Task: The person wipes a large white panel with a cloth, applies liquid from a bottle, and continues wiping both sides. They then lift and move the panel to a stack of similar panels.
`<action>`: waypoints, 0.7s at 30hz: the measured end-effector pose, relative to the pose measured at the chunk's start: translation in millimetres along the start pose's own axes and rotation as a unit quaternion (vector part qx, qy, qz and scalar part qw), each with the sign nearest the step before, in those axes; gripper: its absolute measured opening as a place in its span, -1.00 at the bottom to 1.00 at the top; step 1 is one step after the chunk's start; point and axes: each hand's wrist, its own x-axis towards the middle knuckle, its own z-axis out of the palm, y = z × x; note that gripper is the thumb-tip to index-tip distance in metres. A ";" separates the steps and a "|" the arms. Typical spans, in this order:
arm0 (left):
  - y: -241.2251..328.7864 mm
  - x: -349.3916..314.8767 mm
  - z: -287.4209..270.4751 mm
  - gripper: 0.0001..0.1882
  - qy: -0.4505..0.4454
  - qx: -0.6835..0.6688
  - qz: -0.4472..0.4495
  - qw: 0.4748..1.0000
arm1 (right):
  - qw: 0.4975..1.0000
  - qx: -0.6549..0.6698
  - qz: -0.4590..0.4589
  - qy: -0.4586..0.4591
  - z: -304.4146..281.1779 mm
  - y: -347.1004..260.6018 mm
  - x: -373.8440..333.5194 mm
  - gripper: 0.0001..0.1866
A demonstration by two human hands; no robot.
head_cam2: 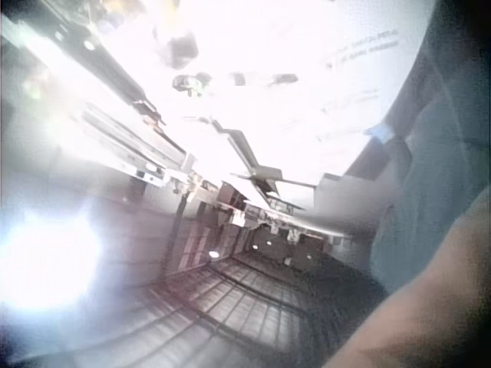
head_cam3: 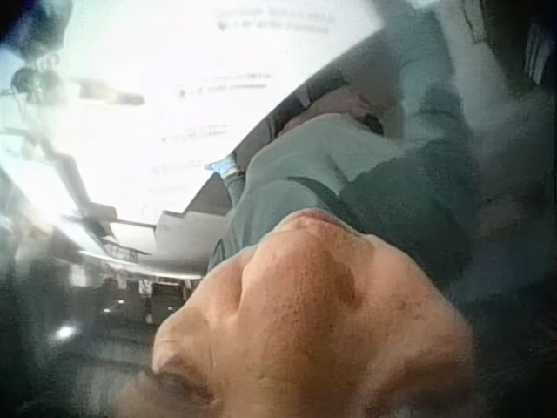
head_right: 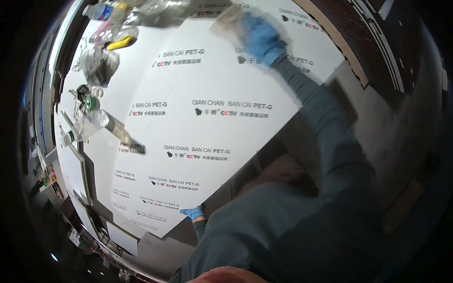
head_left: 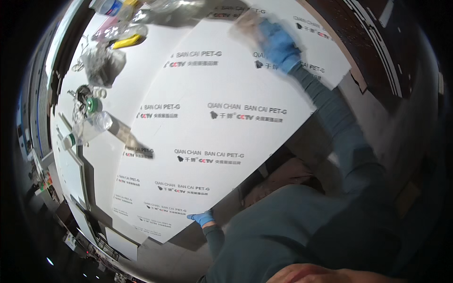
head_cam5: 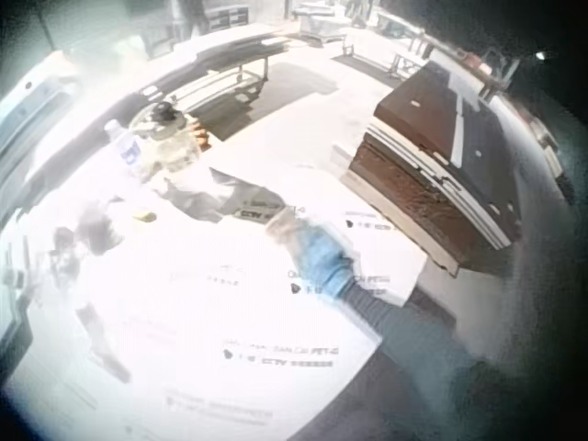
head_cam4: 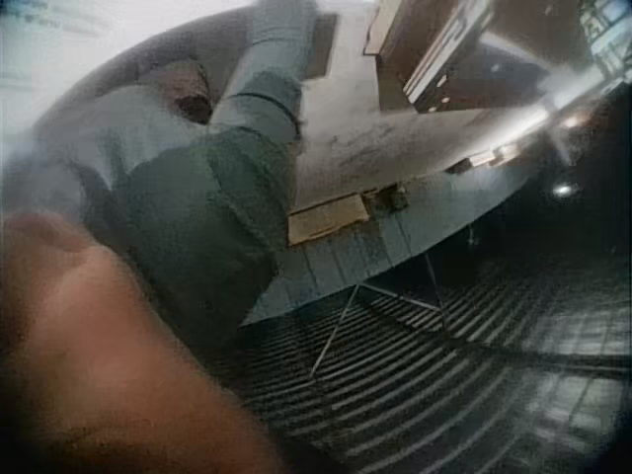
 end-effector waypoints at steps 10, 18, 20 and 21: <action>-37.9 1.2 14.2 0.16 0.105 0.315 0.209 0.920 | 0.991 0.081 0.062 0.085 80.4 -50.9 7.3 -0.21; -24.0 -5.7 -6.2 0.08 0.155 0.508 0.253 0.809 | 0.675 0.722 -0.094 -0.118 52.4 -466.8 -110.9 -0.49; -29.4 -9.7 -6.3 0.02 0.191 0.479 0.273 0.812 | 0.594 0.777 -0.092 -0.187 50.0 -478.3 -103.8 -0.51; -32.0 -11.6 -5.1 0.02 0.193 0.397 0.253 0.861 | 0.623 0.761 -0.076 -0.167 42.9 -468.9 -93.6 -0.51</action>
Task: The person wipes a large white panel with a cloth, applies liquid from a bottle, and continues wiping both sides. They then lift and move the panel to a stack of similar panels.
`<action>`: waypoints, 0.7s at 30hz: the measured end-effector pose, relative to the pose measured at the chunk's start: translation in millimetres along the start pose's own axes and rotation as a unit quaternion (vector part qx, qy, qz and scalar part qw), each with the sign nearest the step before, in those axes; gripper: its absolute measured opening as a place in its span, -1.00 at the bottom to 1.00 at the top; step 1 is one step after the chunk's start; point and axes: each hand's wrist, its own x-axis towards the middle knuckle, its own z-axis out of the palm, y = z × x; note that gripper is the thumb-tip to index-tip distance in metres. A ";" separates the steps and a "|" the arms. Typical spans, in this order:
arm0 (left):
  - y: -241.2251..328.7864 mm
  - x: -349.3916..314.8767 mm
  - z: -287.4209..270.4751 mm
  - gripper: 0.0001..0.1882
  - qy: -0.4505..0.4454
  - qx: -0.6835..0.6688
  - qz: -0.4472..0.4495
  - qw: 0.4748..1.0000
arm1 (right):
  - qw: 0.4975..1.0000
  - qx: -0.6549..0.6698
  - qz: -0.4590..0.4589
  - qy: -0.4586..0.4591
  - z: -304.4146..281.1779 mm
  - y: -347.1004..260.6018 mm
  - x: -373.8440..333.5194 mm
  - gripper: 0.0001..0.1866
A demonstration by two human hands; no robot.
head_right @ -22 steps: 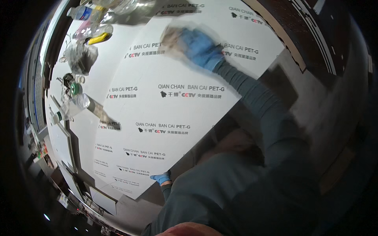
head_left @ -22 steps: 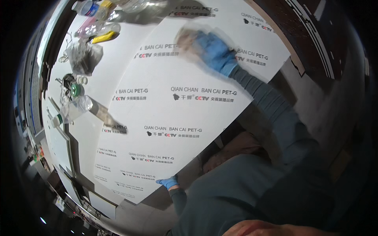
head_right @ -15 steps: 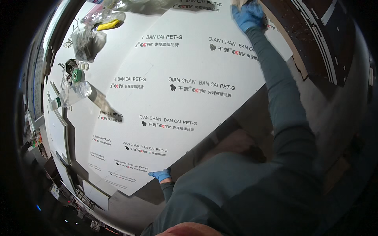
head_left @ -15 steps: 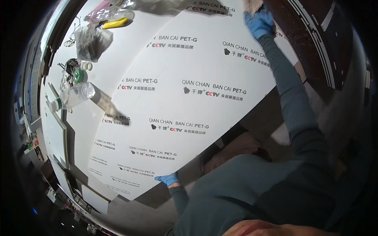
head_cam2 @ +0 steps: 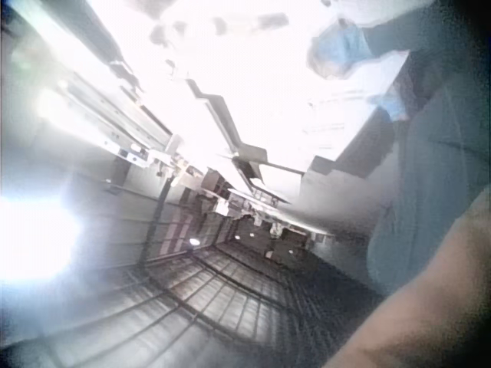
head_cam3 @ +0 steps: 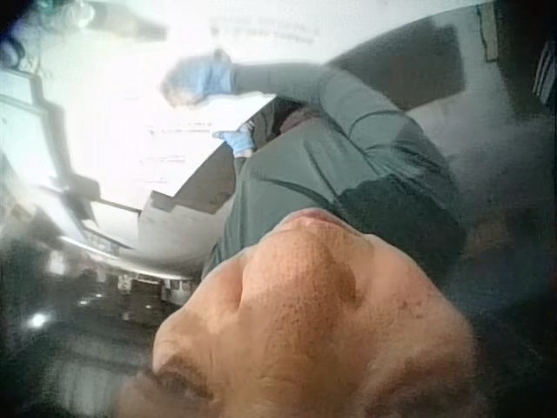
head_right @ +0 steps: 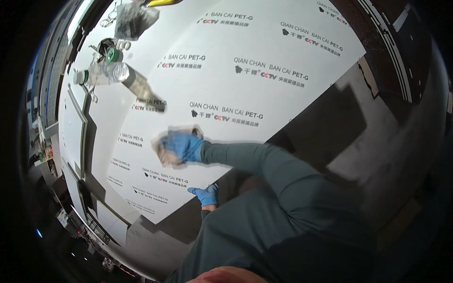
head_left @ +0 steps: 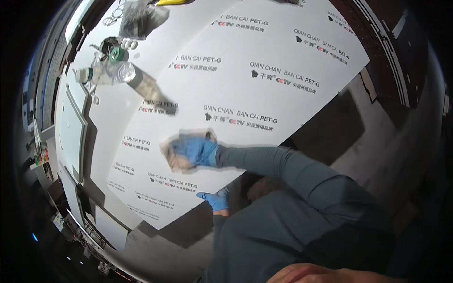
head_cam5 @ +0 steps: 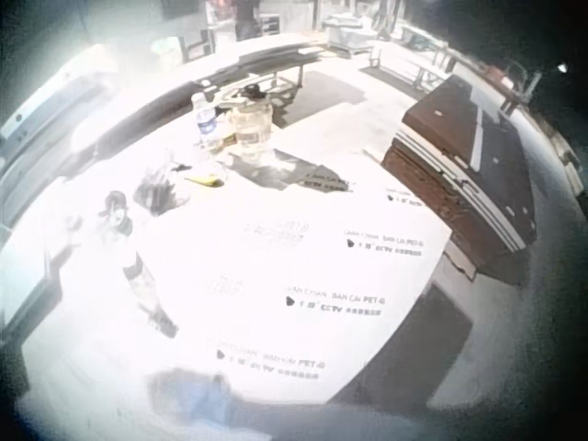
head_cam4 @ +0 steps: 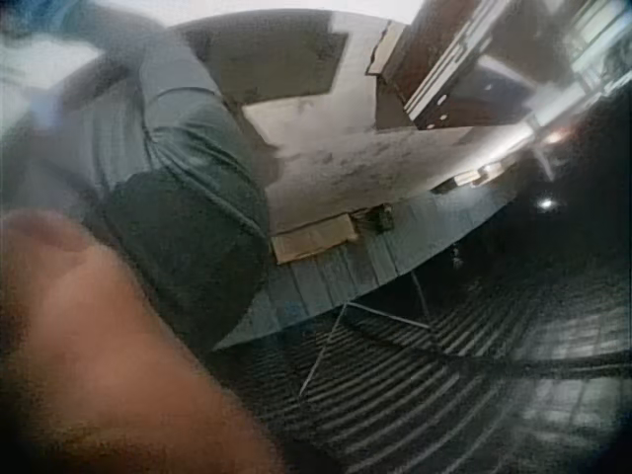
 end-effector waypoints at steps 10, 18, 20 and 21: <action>-7.4 -1.5 9.1 0.03 -0.058 -0.052 0.006 0.997 | 0.575 -0.781 0.017 0.243 -288.2 -57.8 28.5 -0.29; -3.1 -6.2 10.0 0.03 -0.068 -0.058 -0.004 0.996 | 0.780 -0.614 -0.107 -0.061 -10.6 7.4 56.4 -0.44; 0.0 -6.2 9.7 0.05 -0.063 -0.069 -0.026 0.995 | 0.741 -0.652 -0.121 -0.102 -35.3 9.5 54.5 -0.48; 1.6 -5.3 9.9 0.05 -0.057 -0.079 -0.038 0.995 | 0.773 -0.624 -0.117 0.019 -55.6 5.6 54.5 -0.44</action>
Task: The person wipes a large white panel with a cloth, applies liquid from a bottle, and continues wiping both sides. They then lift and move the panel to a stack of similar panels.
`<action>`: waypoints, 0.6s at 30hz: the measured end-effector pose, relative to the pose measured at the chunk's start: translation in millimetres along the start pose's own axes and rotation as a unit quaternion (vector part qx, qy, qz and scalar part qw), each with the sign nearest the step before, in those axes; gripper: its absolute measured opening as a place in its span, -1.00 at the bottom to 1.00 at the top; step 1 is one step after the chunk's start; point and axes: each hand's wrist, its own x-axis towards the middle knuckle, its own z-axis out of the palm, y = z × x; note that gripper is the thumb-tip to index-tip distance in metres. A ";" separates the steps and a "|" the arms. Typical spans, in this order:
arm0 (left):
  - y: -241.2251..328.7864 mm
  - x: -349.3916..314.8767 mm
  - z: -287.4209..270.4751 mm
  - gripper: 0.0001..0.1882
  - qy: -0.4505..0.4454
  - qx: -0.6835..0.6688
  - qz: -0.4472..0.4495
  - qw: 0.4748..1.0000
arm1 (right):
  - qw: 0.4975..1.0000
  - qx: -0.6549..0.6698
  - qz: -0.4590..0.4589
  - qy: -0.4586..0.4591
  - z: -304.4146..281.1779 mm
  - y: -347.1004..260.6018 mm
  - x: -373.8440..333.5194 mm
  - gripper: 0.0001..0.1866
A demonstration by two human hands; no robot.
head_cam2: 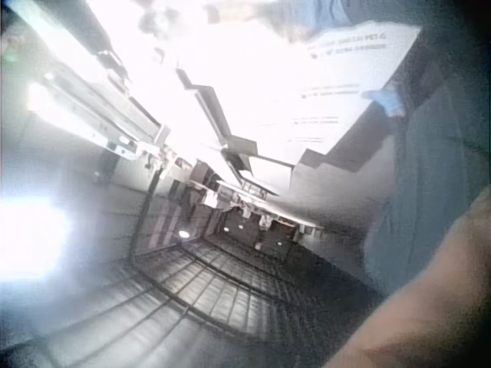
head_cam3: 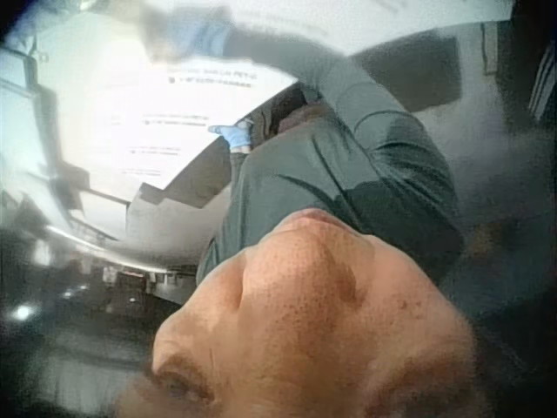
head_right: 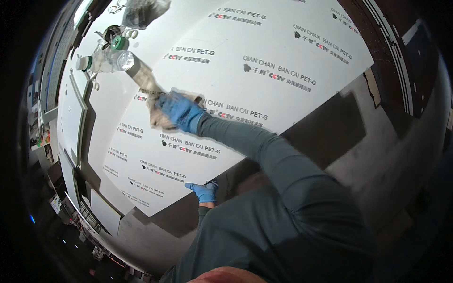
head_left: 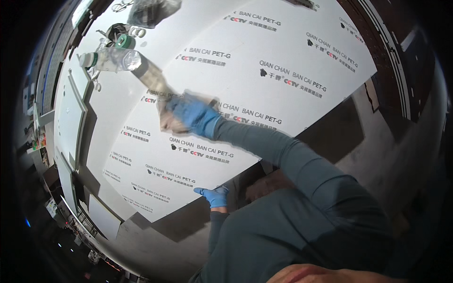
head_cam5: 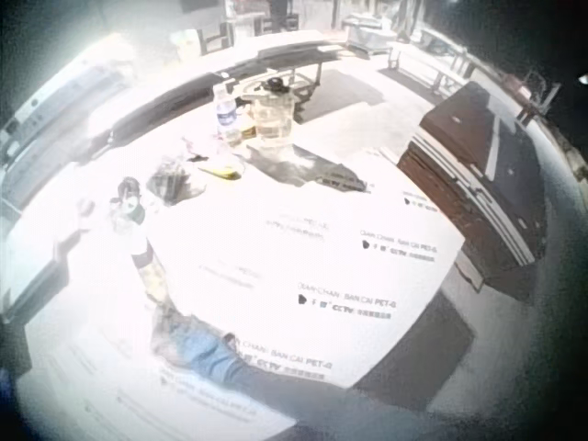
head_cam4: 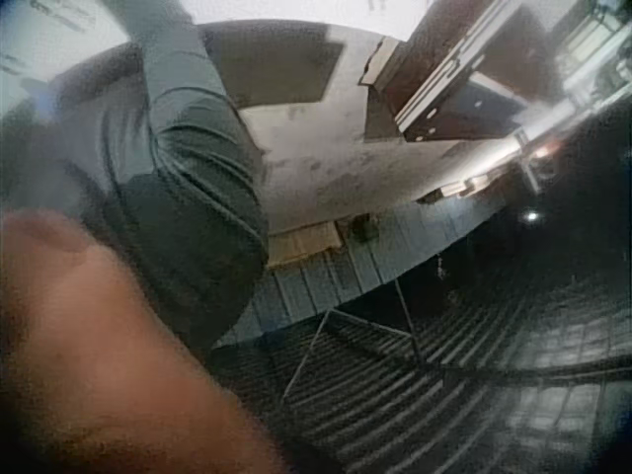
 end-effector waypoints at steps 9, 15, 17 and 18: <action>1.0 1.0 5.0 0.08 0.008 -0.018 -0.005 1.000 | 0.916 -0.164 0.340 0.134 -174.2 258.8 -109.4 -0.44; 5.6 8.4 16.8 0.09 0.029 0.087 0.021 0.996 | 0.989 -0.101 -0.015 -0.103 -74.6 2.8 -200.9 -0.41; 0.0 16.7 25.2 0.10 -0.030 0.043 -0.022 0.998 | 0.948 0.202 0.244 0.044 -73.4 24.6 -229.7 -0.49; -4.2 20.7 30.1 0.10 -0.057 0.025 -0.030 0.998 | 0.875 0.352 0.315 0.104 -85.1 63.4 -240.4 -0.53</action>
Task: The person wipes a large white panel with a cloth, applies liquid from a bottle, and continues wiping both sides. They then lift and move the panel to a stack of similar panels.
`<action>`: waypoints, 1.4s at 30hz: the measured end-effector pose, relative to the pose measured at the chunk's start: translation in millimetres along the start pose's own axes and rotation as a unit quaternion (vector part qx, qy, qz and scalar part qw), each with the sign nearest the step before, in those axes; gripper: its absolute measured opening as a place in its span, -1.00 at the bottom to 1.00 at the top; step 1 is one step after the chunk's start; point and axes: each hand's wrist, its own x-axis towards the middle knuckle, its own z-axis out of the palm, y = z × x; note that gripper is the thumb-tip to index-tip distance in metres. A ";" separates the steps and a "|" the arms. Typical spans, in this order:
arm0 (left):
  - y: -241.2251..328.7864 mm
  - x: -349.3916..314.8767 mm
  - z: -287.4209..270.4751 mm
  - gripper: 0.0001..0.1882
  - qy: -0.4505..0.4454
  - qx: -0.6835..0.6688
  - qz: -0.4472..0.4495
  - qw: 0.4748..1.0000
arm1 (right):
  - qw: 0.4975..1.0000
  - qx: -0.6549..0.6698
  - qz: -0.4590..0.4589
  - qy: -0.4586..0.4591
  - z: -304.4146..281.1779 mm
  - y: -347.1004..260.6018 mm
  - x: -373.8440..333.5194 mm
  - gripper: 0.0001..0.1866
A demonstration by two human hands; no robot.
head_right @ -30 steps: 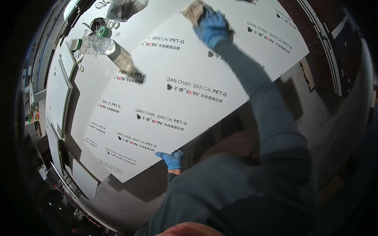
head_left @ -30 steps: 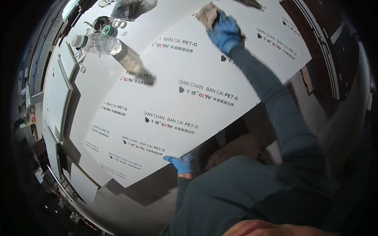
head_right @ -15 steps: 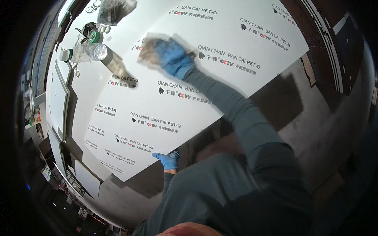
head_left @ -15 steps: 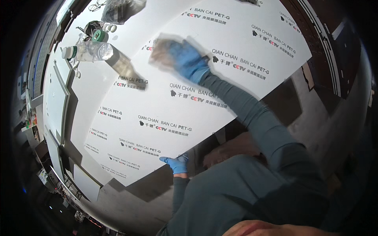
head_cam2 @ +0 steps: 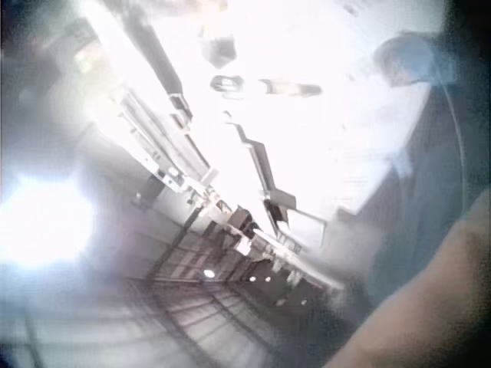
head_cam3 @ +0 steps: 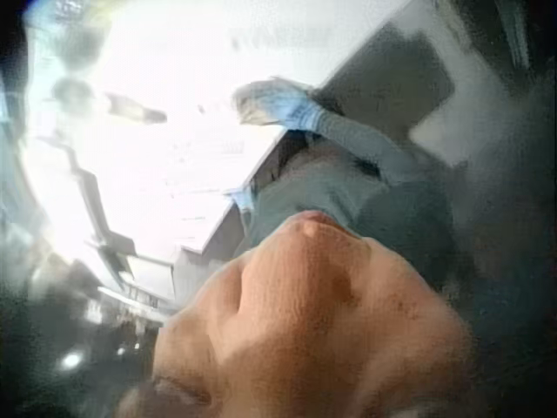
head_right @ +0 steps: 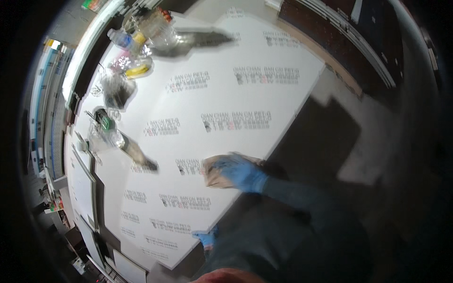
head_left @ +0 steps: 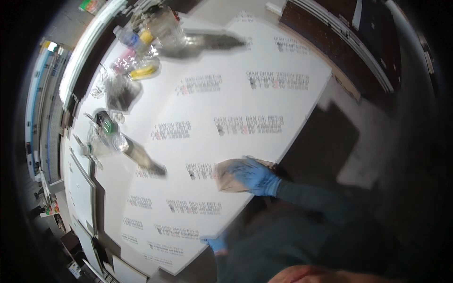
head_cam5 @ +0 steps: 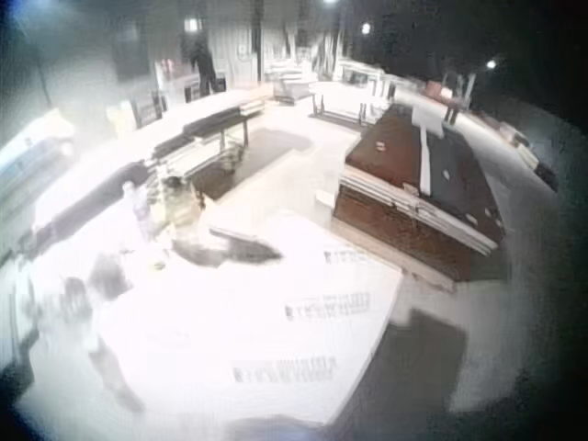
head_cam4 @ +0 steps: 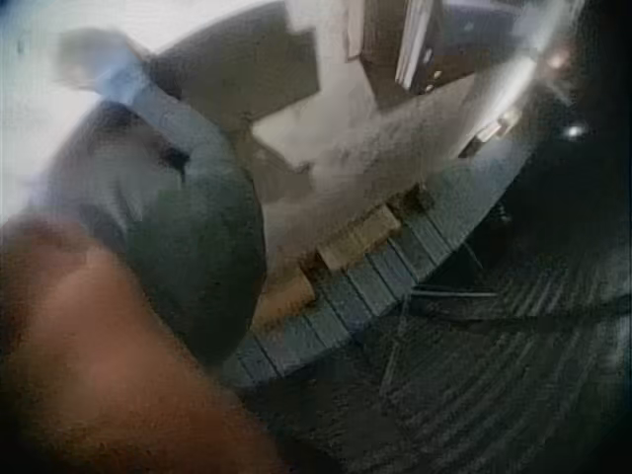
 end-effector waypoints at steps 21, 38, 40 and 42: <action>28.1 10.6 -57.2 0.14 -0.237 0.372 0.180 0.879 | 0.940 -0.084 -0.233 -0.236 187.3 -149.5 -22.0 -0.67; 359.1 22.7 -254.9 -0.41 -0.004 -0.062 0.212 0.975 | 0.711 -0.652 0.085 0.251 172.3 -72.6 218.7 -0.05; 355.2 18.6 -251.8 -0.37 -0.015 -0.054 0.206 0.977 | 0.794 -0.594 -0.019 0.128 282.4 -106.6 235.8 0.05; 355.3 10.9 -247.2 -0.39 0.005 -0.067 0.193 0.979 | 0.838 -0.501 -0.184 0.115 413.1 -142.6 216.9 -0.03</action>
